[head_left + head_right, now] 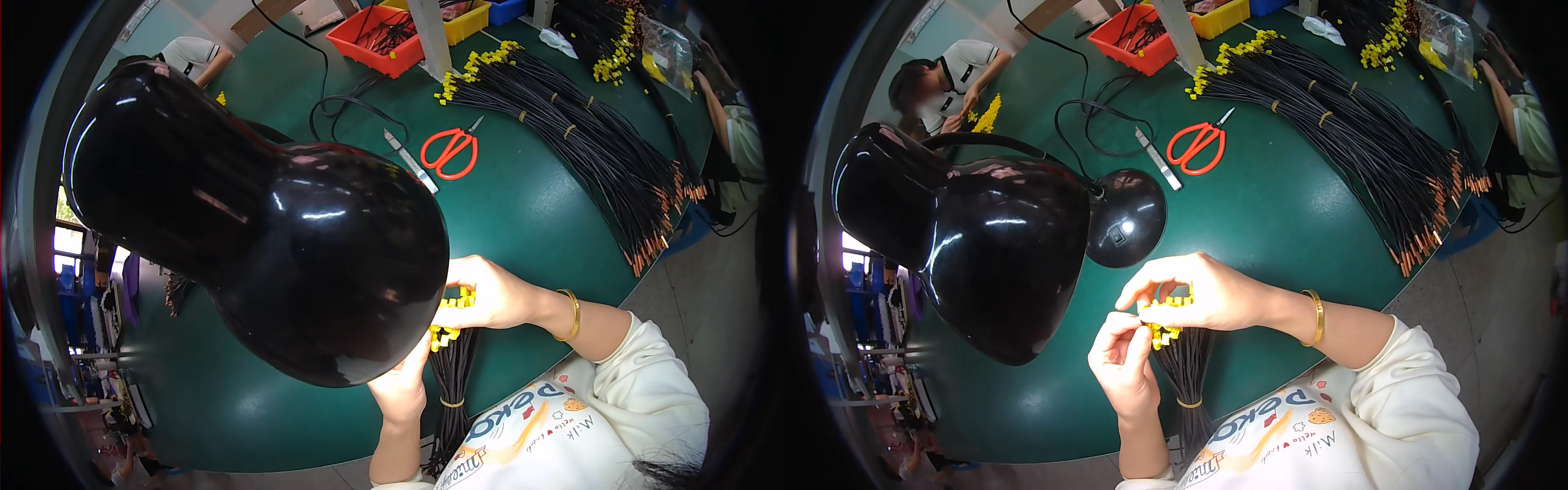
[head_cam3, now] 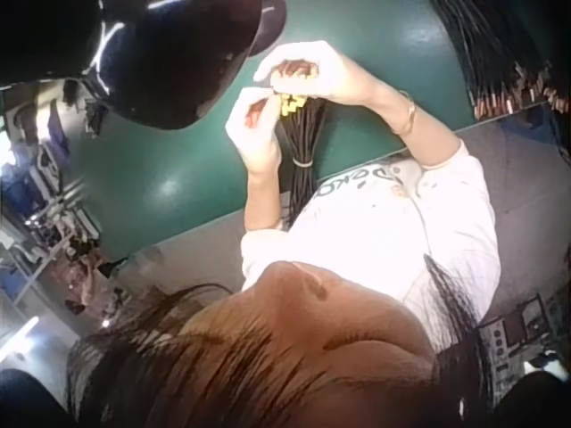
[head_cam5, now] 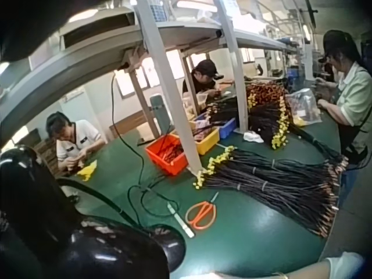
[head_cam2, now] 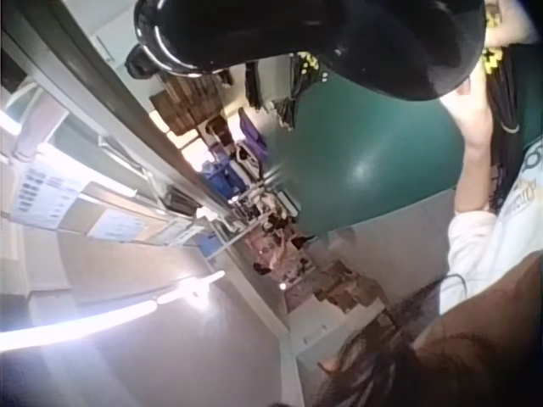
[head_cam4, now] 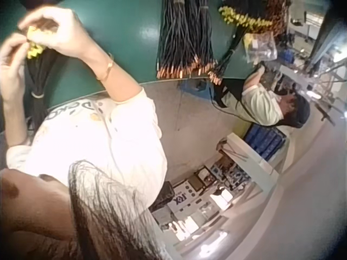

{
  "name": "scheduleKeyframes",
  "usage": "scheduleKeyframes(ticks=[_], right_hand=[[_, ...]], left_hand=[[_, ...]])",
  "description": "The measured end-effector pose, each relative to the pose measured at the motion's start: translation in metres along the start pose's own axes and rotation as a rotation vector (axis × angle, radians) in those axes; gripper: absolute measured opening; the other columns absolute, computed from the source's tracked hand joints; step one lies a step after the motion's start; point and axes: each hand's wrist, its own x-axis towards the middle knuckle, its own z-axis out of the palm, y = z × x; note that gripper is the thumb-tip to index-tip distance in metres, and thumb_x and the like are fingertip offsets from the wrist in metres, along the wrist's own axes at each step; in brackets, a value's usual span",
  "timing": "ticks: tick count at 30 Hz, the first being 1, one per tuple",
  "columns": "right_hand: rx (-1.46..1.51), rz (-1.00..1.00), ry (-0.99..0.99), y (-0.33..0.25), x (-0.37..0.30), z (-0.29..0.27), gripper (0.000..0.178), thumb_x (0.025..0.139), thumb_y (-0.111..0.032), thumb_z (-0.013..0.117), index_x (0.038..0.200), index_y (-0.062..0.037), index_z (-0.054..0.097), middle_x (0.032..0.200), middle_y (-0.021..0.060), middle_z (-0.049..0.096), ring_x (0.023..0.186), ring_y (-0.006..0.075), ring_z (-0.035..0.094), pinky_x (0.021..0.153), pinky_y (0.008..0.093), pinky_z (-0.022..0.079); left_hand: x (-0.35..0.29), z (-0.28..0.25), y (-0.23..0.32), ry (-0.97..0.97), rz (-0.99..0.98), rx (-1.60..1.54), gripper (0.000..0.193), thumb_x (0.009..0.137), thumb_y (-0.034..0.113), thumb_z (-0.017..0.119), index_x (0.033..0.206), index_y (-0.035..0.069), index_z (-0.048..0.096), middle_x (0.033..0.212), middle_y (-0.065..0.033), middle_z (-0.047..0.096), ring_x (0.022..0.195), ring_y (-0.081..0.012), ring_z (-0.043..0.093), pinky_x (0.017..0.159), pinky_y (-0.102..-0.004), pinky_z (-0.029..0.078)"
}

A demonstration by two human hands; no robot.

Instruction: The person picks up bundles of wires on a workbench, removes yellow caps from the wire tips by hand, and spreads the exposed wire ends.

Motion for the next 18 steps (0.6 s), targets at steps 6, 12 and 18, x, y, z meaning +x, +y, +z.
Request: scheduleKeyframes(ticks=[6,12,18], right_hand=[[0.243,0.139,0.023,0.0012,-0.0012,-0.0017,0.015,0.078,-0.013,0.061,0.090,-0.0032,0.060,0.087,0.0041,0.056,0.084,0.0127,0.054,0.076,0.0267,0.044],[0.282,0.171,-0.061,-0.0046,0.0000,-0.0046,0.015,0.079,-0.012,0.060,0.091,-0.0023,0.059,0.091,0.0040,0.052,0.085,0.0133,0.053,0.075,0.0256,0.044],[0.302,0.196,-0.082,-0.0052,0.0009,-0.0047,0.014,0.079,-0.011,0.060,0.090,-0.0021,0.059,0.090,0.0042,0.052,0.085,0.0128,0.053,0.075,0.0260,0.044]], left_hand=[[0.0013,-0.0067,-0.0035,-0.037,-0.022,-0.040,0.012,0.074,-0.008,0.053,0.085,-0.004,0.056,0.082,-0.0043,0.051,0.077,-0.0107,0.050,0.077,-0.0227,0.038],[-0.0016,-0.0008,0.0021,0.001,-0.210,-0.374,0.012,0.073,-0.004,0.055,0.084,-0.001,0.057,0.086,-0.0055,0.051,0.084,-0.0143,0.049,0.084,-0.0275,0.036],[-0.0009,-0.0049,-0.0004,-0.040,-0.156,-0.342,0.009,0.073,-0.001,0.057,0.082,0.000,0.056,0.088,-0.0051,0.051,0.086,-0.0144,0.050,0.083,-0.0270,0.036]])
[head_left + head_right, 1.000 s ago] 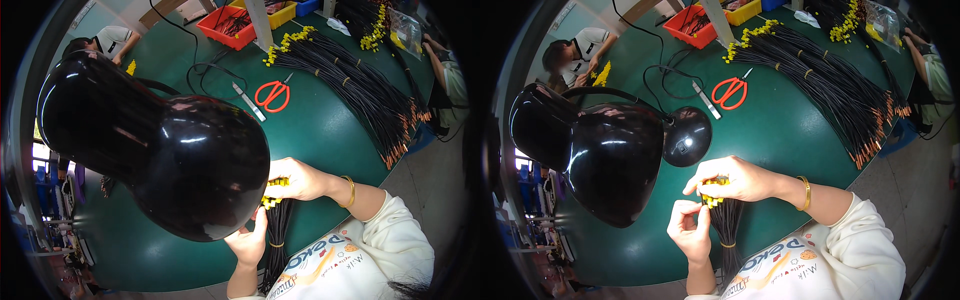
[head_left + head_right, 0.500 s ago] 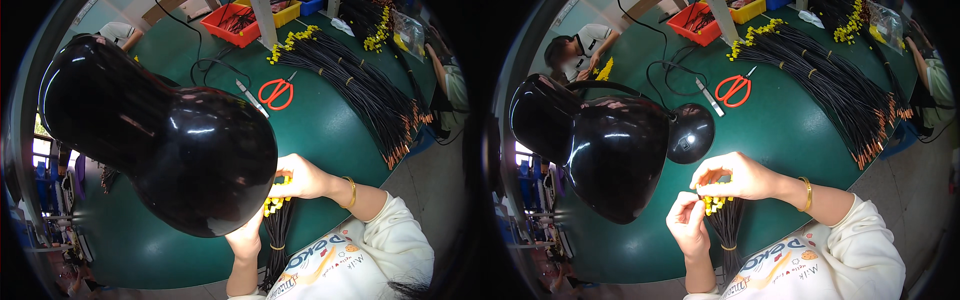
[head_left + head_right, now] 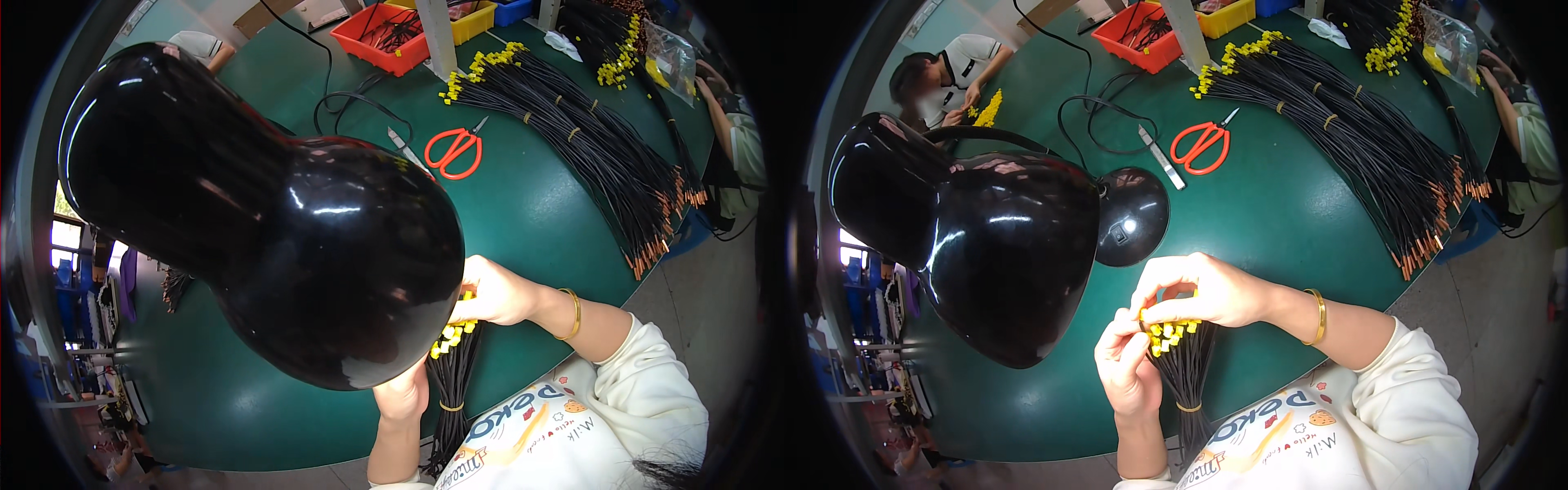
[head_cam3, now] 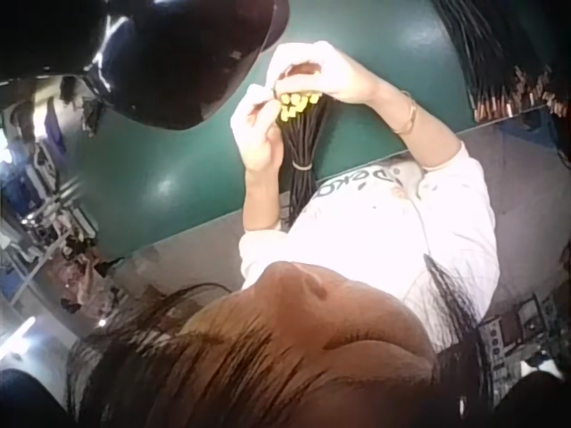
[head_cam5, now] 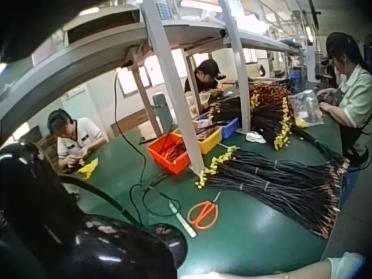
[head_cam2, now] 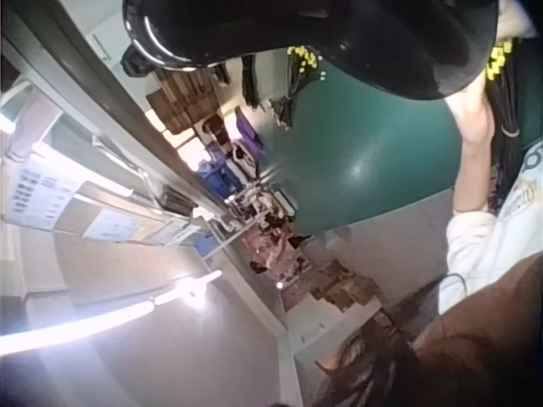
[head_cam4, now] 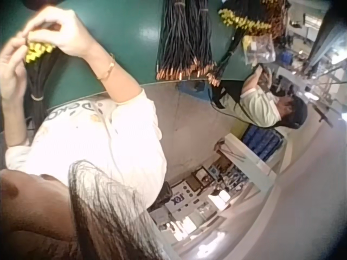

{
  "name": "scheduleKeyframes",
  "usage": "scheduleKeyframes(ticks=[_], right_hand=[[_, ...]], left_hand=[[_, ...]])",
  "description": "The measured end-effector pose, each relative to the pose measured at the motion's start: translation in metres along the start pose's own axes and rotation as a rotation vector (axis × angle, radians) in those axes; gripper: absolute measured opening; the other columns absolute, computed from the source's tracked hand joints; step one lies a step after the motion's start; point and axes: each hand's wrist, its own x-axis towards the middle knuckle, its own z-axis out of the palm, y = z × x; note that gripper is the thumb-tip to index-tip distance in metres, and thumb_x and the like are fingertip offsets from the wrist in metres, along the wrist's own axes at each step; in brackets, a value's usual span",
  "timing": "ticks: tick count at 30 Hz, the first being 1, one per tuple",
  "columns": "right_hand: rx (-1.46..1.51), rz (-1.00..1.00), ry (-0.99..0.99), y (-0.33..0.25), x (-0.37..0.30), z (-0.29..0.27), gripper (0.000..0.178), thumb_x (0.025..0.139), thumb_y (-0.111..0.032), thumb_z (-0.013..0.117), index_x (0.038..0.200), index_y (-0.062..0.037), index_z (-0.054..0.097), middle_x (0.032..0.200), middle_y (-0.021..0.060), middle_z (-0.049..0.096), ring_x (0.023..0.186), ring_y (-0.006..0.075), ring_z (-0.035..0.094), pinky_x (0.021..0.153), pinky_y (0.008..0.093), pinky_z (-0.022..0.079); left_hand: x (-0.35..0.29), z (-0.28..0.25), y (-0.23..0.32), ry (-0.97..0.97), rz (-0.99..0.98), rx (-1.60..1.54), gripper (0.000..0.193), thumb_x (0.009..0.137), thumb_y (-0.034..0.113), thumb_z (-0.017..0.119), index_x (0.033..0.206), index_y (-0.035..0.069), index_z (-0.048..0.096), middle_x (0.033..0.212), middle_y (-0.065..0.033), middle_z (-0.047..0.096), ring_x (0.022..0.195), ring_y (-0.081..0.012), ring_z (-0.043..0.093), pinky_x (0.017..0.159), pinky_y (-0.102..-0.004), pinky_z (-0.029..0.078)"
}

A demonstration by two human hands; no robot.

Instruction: The person picks up bundles of wires on a workbench, removes yellow caps from the wire tips by hand, and spreads the exposed wire ends.

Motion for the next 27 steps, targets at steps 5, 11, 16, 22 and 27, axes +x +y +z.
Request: scheduleKeyframes(ticks=[5,11,16,22,27], right_hand=[[0.118,0.002,-0.008,0.008,0.000,0.002,0.014,0.079,-0.009,0.060,0.091,0.0001,0.059,0.089,0.0046,0.053,0.084,0.0121,0.053,0.076,0.0254,0.043],[0.168,0.058,0.027,0.014,0.001,0.004,0.014,0.080,-0.008,0.059,0.090,0.0009,0.059,0.087,0.0039,0.053,0.083,0.0105,0.053,0.077,0.0249,0.043],[0.111,0.026,0.030,0.014,0.001,0.003,0.014,0.080,-0.008,0.059,0.090,0.0012,0.059,0.086,0.0042,0.052,0.083,0.0107,0.053,0.076,0.0248,0.043],[0.105,0.013,0.027,0.015,0.002,0.004,0.015,0.080,-0.009,0.060,0.090,0.0014,0.059,0.086,0.0048,0.053,0.083,0.0114,0.054,0.075,0.0249,0.045],[0.017,-0.020,0.063,0.012,0.002,0.004,0.016,0.079,-0.010,0.060,0.091,0.0015,0.059,0.085,0.0050,0.053,0.082,0.0116,0.054,0.074,0.0250,0.045]], left_hand=[[0.003,0.001,0.002,0.021,-0.083,-0.009,0.008,0.074,0.000,0.057,0.082,0.000,0.055,0.085,-0.0045,0.050,0.084,-0.0135,0.049,0.080,-0.0262,0.037],[0.001,0.000,-0.004,0.037,0.062,0.180,0.007,0.074,-0.005,0.056,0.079,-0.001,0.054,0.083,-0.0038,0.049,0.079,-0.0115,0.050,0.075,-0.0239,0.038],[-0.001,0.001,-0.005,0.057,0.150,0.237,0.006,0.073,-0.005,0.057,0.076,-0.001,0.054,0.080,-0.0030,0.048,0.071,-0.0095,0.047,0.068,-0.0215,0.037],[0.001,-0.003,-0.003,0.042,0.113,0.131,0.005,0.073,-0.005,0.057,0.074,-0.002,0.054,0.079,-0.0028,0.047,0.070,-0.0093,0.046,0.066,-0.0212,0.035],[0.005,-0.011,-0.004,0.045,0.286,0.522,0.007,0.073,-0.009,0.057,0.075,-0.002,0.054,0.079,-0.0036,0.047,0.070,-0.0081,0.047,0.065,-0.0196,0.037]])
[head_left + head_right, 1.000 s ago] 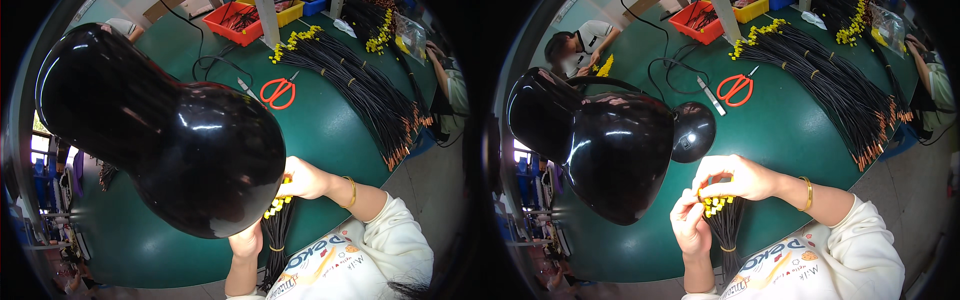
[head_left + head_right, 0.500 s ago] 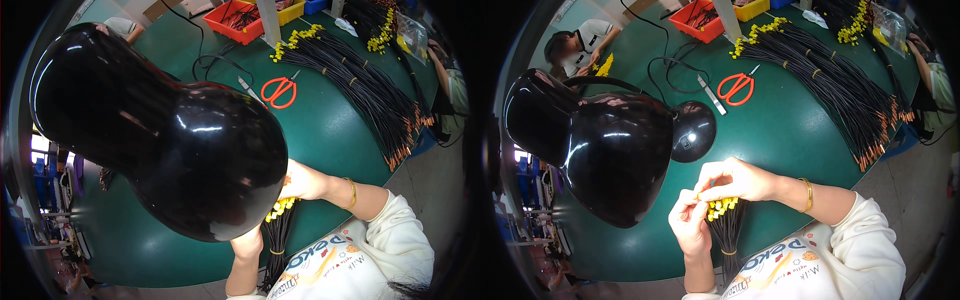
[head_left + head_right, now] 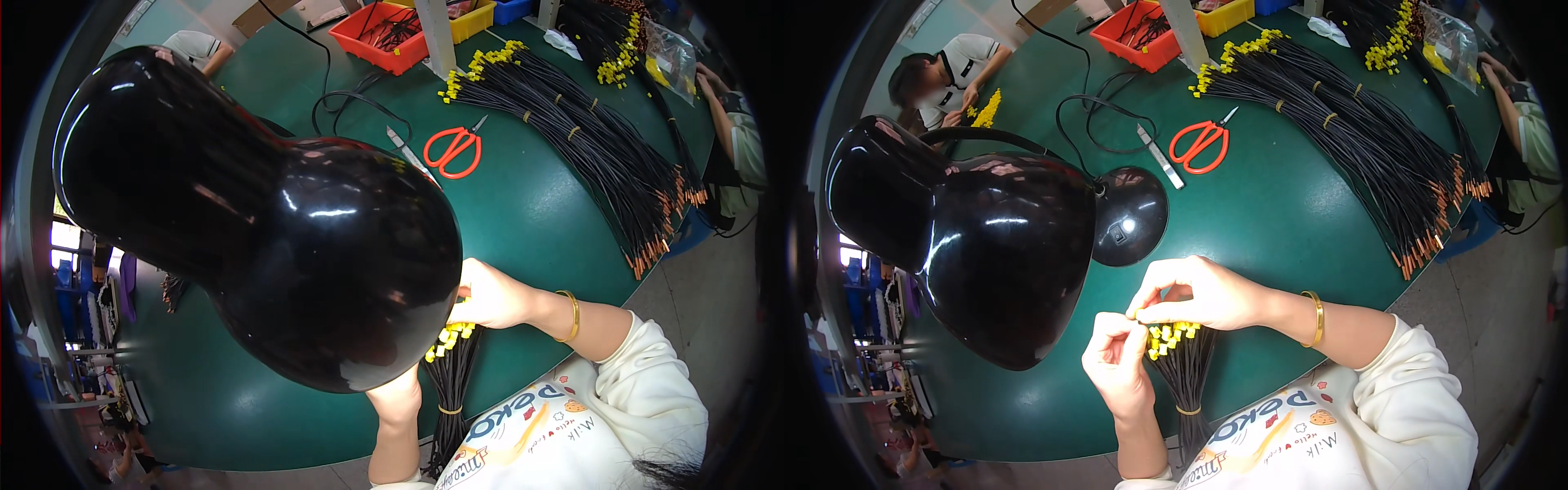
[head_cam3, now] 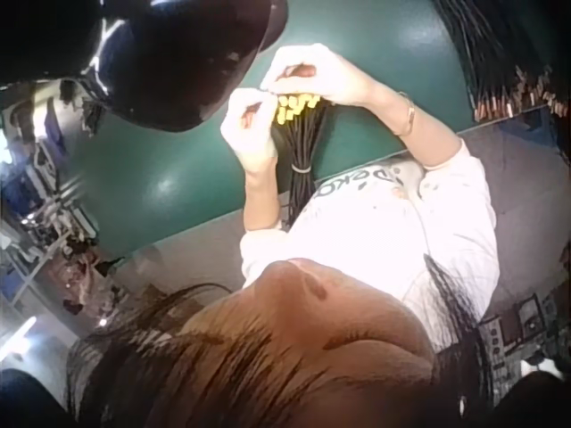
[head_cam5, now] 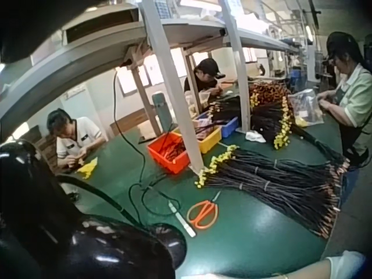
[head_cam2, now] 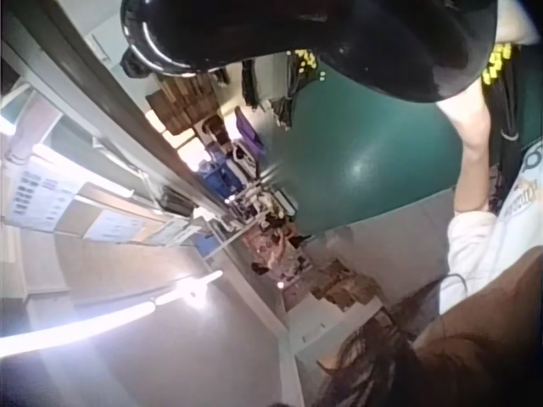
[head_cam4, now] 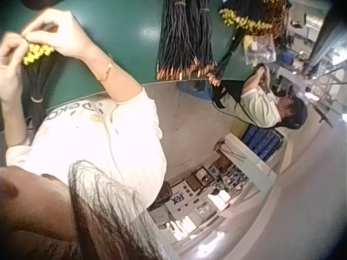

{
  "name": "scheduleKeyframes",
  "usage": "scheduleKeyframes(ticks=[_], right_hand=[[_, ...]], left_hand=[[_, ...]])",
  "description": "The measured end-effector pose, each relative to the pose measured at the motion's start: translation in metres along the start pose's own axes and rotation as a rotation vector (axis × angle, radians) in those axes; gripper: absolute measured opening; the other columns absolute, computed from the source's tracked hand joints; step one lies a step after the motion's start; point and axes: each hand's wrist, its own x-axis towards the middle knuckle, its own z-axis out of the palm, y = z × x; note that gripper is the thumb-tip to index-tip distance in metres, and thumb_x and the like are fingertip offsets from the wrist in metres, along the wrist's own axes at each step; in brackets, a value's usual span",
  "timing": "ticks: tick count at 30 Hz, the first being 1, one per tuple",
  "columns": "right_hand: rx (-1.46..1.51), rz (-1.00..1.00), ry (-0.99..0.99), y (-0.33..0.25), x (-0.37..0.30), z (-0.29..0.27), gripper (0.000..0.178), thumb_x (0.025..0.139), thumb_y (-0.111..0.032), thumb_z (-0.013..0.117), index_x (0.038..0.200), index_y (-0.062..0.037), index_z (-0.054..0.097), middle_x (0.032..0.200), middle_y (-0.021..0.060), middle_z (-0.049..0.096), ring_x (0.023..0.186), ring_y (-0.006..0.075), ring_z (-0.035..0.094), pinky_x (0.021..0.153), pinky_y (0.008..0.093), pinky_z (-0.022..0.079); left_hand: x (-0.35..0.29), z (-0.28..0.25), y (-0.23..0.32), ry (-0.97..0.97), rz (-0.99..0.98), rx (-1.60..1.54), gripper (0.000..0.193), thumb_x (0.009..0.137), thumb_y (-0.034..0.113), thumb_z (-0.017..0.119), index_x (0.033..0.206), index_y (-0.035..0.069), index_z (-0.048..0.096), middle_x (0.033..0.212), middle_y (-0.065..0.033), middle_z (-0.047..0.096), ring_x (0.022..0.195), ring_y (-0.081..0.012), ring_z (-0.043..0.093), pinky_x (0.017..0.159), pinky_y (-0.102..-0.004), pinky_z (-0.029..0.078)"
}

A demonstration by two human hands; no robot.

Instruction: The person picks up bundles of wires on a workbench, removes yellow caps from the wire tips by hand, and spreads the exposed wire ends.

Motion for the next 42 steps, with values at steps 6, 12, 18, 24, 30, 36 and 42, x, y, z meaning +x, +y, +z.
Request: scheduleKeyframes(ticks=[6,12,18,24,30,36,42], right_hand=[[0.070,0.101,-0.002,0.002,-0.002,0.001,0.017,0.080,-0.012,0.060,0.090,0.0012,0.059,0.084,0.0055,0.055,0.082,0.0104,0.054,0.074,0.0241,0.045],[0.078,0.085,-0.026,0.006,-0.003,-0.001,0.016,0.081,-0.012,0.058,0.090,0.0014,0.058,0.086,0.0059,0.056,0.083,0.0106,0.054,0.075,0.0246,0.045],[0.118,0.109,-0.071,0.009,-0.001,-0.003,0.017,0.081,-0.012,0.058,0.092,0.0011,0.058,0.087,0.0060,0.057,0.084,0.0102,0.054,0.075,0.0248,0.045],[0.086,0.093,-0.002,0.009,-0.001,0.001,0.018,0.081,-0.012,0.059,0.094,-0.0002,0.059,0.084,0.0046,0.057,0.081,0.0094,0.052,0.075,0.0239,0.044],[0.037,0.099,0.040,0.011,0.001,-0.002,0.019,0.080,-0.012,0.058,0.095,-0.0004,0.060,0.086,0.0039,0.058,0.082,0.0087,0.052,0.077,0.0238,0.042],[0.069,0.128,0.034,0.002,0.001,0.003,0.017,0.081,-0.012,0.058,0.093,-0.0003,0.059,0.089,0.0043,0.058,0.085,0.0095,0.052,0.078,0.0246,0.042],[0.035,0.033,-0.037,0.001,-0.002,0.005,0.013,0.084,-0.011,0.053,0.092,-0.0010,0.055,0.091,0.0060,0.058,0.088,0.0110,0.053,0.080,0.0261,0.043]], left_hand=[[-0.004,0.013,-0.002,0.085,0.182,0.217,0.010,0.073,-0.011,0.057,0.077,-0.003,0.052,0.081,-0.0046,0.046,0.073,-0.0092,0.047,0.068,-0.0204,0.040],[-0.003,0.013,-0.001,0.062,0.151,0.100,0.012,0.073,-0.011,0.058,0.077,-0.003,0.051,0.080,-0.0044,0.046,0.072,-0.0091,0.047,0.067,-0.0202,0.039],[-0.001,0.008,-0.001,-0.007,0.019,-0.081,0.010,0.072,-0.007,0.059,0.078,-0.001,0.054,0.078,-0.0036,0.047,0.069,-0.0089,0.047,0.065,-0.0202,0.038],[0.003,0.000,0.003,-0.064,-0.154,-0.227,0.008,0.075,-0.002,0.056,0.083,-0.002,0.055,0.080,-0.0043,0.049,0.070,-0.0102,0.049,0.066,-0.0215,0.039],[-0.014,-0.038,-0.002,-0.206,-0.236,-0.237,0.032,0.080,0.016,0.058,0.102,-0.004,0.047,0.091,-0.0125,0.055,0.085,-0.0194,0.056,0.075,-0.0283,0.045],[-0.067,-0.034,0.013,-0.389,-0.445,0.063,0.033,0.081,0.003,0.053,0.110,-0.010,0.045,0.098,-0.0107,0.055,0.086,-0.0139,0.054,0.079,-0.0251,0.044],[-0.059,-0.019,0.012,-0.056,-0.152,0.004,0.027,0.085,0.006,0.049,0.109,-0.006,0.051,0.098,-0.0110,0.053,0.090,-0.0127,0.052,0.075,-0.0241,0.044]])
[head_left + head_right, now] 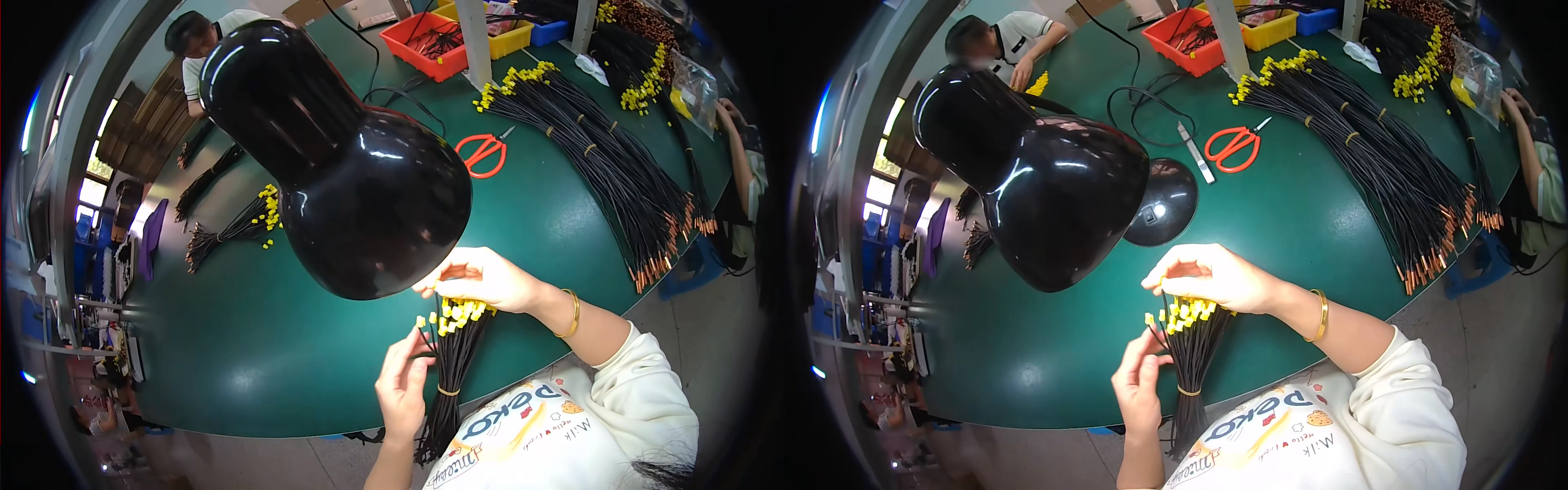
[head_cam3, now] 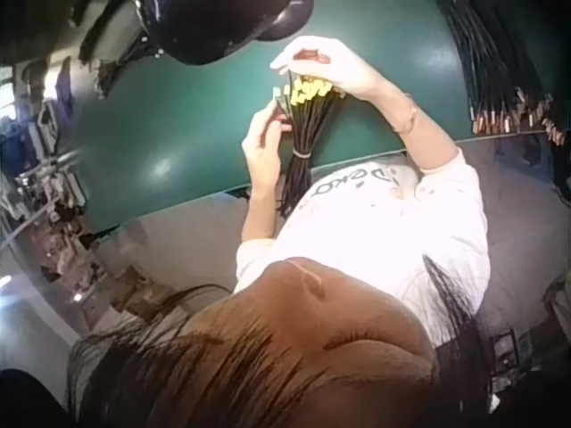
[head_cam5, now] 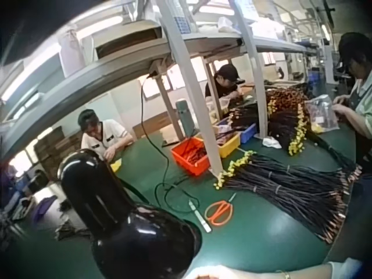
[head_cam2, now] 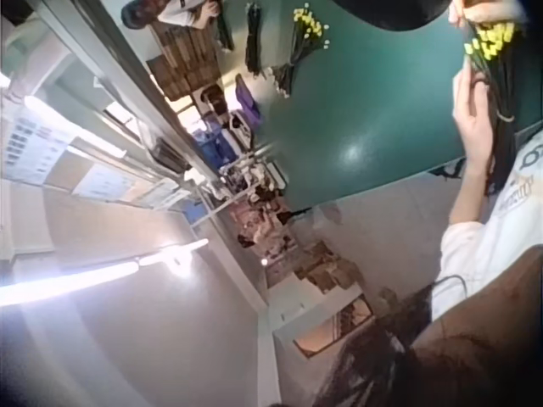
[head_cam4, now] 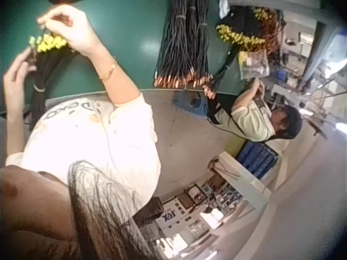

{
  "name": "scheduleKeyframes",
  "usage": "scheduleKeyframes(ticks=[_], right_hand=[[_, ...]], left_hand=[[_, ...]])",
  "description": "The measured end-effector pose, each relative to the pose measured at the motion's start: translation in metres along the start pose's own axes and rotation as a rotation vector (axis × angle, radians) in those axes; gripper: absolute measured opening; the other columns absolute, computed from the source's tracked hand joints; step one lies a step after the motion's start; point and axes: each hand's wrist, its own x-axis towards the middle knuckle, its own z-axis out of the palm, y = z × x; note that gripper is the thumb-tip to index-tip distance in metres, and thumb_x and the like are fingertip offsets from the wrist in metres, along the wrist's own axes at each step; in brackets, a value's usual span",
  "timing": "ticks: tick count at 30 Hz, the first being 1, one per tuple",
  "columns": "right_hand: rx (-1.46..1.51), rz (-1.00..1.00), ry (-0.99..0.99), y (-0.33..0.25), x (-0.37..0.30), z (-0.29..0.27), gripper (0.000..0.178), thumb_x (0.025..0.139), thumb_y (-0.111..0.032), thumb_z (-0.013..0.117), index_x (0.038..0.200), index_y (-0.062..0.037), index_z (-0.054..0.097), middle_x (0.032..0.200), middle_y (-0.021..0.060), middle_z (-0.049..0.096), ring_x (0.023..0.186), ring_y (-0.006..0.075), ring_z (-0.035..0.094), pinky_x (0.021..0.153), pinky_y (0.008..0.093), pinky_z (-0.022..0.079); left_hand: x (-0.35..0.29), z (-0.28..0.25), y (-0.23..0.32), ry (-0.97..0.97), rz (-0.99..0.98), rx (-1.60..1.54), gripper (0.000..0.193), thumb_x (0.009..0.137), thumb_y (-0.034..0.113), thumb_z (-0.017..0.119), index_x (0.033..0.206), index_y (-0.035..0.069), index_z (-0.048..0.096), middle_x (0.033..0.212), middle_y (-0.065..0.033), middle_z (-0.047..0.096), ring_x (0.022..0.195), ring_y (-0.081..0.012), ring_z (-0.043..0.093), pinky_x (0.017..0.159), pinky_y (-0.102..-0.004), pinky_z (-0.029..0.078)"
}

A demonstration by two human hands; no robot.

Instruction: The person picks up bundles of wires on a workbench, removes yellow caps from the wire tips by hand, and spreads the exposed wire ends.

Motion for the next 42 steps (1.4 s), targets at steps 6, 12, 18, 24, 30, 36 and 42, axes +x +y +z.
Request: scheduleKeyframes(ticks=[6,12,18,24,30,36,42], right_hand=[[0.079,0.062,-0.045,-0.003,-0.003,0.000,0.011,0.086,-0.010,0.049,0.093,-0.0016,0.049,0.089,0.0082,0.059,0.086,0.0128,0.056,0.080,0.0269,0.044],[0.029,0.102,-0.073,-0.011,-0.004,-0.001,0.020,0.082,-0.012,0.056,0.098,-0.0030,0.048,0.080,0.0053,0.057,0.079,0.0105,0.056,0.072,0.0243,0.044],[-0.427,0.042,-0.200,-0.022,-0.003,-0.003,0.024,0.072,-0.019,0.067,0.089,-0.0049,0.060,0.077,0.0045,0.060,0.067,0.0107,0.053,0.061,0.0232,0.041],[-0.355,0.037,-0.143,-0.021,-0.006,-0.001,0.019,0.072,-0.020,0.066,0.084,-0.0047,0.063,0.075,0.0066,0.061,0.068,0.0138,0.057,0.062,0.0255,0.043],[-0.411,0.004,-0.086,-0.019,-0.007,-0.004,0.020,0.073,-0.020,0.065,0.084,-0.0040,0.063,0.073,0.0070,0.061,0.066,0.0136,0.057,0.061,0.0257,0.044],[-0.704,-0.437,0.093,-0.033,-0.009,0.013,0.013,0.070,-0.012,0.062,0.081,-0.0052,0.059,0.095,0.0070,0.052,0.093,0.0185,0.049,0.083,0.0318,0.038],[-0.227,-0.544,0.107,-0.008,-0.013,-0.005,0.019,0.070,0.007,0.036,0.069,-0.0015,0.054,0.085,0.0111,0.052,0.074,0.0142,0.051,0.075,0.0253,0.041]], left_hand=[[0.012,0.012,0.007,0.079,0.013,-0.005,0.008,0.075,-0.010,0.057,0.082,-0.007,0.056,0.082,-0.0065,0.055,0.075,-0.0105,0.054,0.070,-0.0215,0.044],[0.013,0.018,0.003,0.151,0.070,0.020,0.011,0.070,-0.012,0.060,0.077,-0.005,0.056,0.078,-0.0062,0.054,0.071,-0.0101,0.052,0.065,-0.0207,0.043],[0.014,0.022,0.001,0.201,0.165,0.078,0.014,0.066,-0.014,0.062,0.076,-0.005,0.055,0.076,-0.0084,0.054,0.069,-0.0125,0.052,0.063,-0.0213,0.043],[0.015,0.025,0.002,0.187,0.196,0.109,0.015,0.066,-0.016,0.061,0.076,-0.006,0.056,0.076,-0.0094,0.055,0.069,-0.0135,0.052,0.063,-0.0220,0.043],[0.013,0.007,0.017,-0.141,0.051,0.560,0.027,0.062,0.008,0.073,0.076,-0.003,0.053,0.070,-0.0045,0.051,0.067,-0.0130,0.050,0.057,-0.0250,0.040],[-0.041,-0.018,-0.002,-0.230,-0.231,0.448,0.019,0.077,0.013,0.062,0.079,-0.005,0.054,0.075,-0.0091,0.058,0.067,-0.0184,0.055,0.062,-0.0292,0.044],[-0.043,-0.081,0.085,0.494,0.290,-0.284,0.041,0.088,0.044,0.037,0.088,0.004,0.048,0.050,-0.0019,0.037,0.041,-0.0155,0.035,0.038,-0.0293,0.031]])
